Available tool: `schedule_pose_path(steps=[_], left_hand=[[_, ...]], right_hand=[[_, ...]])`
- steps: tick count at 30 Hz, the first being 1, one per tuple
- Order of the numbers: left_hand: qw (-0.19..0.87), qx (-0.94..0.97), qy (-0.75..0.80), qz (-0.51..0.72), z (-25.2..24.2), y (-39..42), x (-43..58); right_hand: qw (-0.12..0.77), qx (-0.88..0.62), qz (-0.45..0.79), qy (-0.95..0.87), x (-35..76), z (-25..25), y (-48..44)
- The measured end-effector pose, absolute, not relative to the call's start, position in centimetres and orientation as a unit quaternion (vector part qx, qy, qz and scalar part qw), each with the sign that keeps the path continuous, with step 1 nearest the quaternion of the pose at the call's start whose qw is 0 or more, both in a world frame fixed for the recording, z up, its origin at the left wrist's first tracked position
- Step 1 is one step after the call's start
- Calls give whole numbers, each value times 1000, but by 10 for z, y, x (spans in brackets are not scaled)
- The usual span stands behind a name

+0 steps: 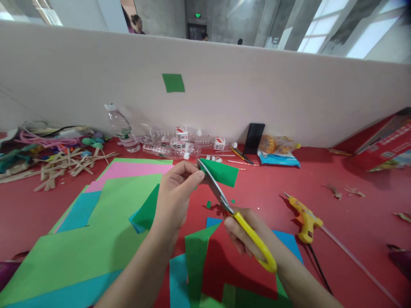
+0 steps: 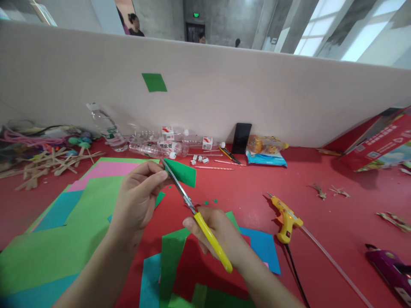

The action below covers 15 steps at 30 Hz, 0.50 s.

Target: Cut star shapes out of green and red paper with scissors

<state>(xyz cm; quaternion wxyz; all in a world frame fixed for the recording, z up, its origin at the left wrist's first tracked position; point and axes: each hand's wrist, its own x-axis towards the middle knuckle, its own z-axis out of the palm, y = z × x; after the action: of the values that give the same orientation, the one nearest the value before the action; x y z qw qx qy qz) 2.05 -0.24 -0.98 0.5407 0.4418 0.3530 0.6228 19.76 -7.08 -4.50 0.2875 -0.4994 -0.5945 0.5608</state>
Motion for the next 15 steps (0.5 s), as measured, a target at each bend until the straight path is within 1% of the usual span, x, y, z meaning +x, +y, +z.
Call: schedule_pose_path(steps=[10, 15], left_hand=[[563, 406, 348, 631, -16, 0, 25], [555, 324, 334, 690, -15, 12, 23]], right_hand=[[289, -485, 614, -551, 192, -52, -70], [274, -476, 644, -532, 190, -55, -73]])
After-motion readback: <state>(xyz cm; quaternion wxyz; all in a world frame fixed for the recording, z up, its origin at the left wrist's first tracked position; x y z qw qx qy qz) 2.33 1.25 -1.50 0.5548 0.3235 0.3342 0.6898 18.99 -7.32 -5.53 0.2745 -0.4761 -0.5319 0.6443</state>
